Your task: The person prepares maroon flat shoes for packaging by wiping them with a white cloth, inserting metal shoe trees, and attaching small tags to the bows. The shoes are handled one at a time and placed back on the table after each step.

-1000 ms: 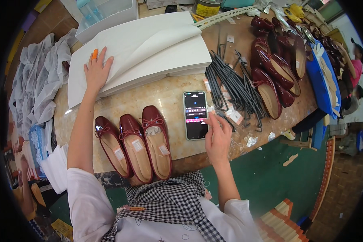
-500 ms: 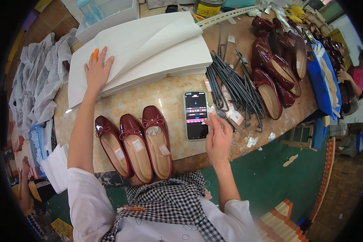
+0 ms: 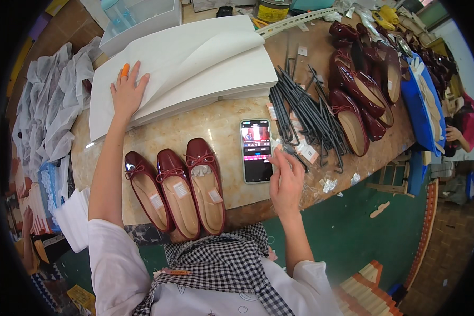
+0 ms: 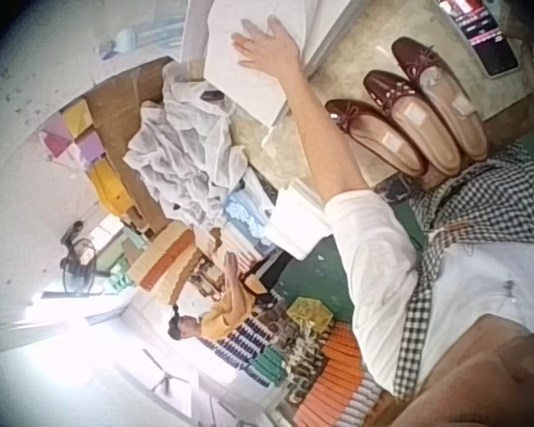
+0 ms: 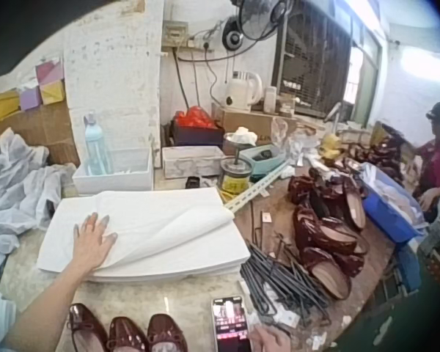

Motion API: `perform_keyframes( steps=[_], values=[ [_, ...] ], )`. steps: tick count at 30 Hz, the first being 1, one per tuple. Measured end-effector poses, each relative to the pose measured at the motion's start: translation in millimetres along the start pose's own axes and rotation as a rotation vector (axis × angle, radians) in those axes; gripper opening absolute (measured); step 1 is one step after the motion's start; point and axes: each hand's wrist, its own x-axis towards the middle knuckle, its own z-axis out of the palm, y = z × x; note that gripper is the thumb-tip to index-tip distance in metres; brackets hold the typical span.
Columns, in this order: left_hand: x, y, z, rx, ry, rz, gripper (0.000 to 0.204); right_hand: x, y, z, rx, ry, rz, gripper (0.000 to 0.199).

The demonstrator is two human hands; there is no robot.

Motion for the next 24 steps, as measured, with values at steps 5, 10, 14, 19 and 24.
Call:
perform_keyframes(
  steps=[5, 10, 14, 19, 24],
  values=[
    [-1.8, -6.4, -4.6, -0.099, 0.131, 0.174, 0.047, 1.3, -4.2, 0.2, 0.009, 0.002, -0.028, 0.048],
    [-37.4, 28.9, -63.0, -0.735, 0.168, 0.001, 0.03, -2.1, -25.2, -3.6, 0.377, -0.095, 0.051, 0.056],
    [-191.9, 106.6, -112.8, -0.862, -0.257, 0.718, 0.016, 12.7, -78.5, 0.4, 1.997, -0.525, 0.578, 0.083],
    [-265.7, 88.8, -148.1, -1.225, -0.225, 0.501, 0.012, 7.7, -121.1, 18.3, 1.512, -0.773, 0.862, 0.05],
    [-303.7, 47.5, -137.9, -1.193, -0.043, 0.053, 0.015, -22.3, -151.0, 34.9, 1.194, -1.137, 0.169, 0.054]
  ],
)
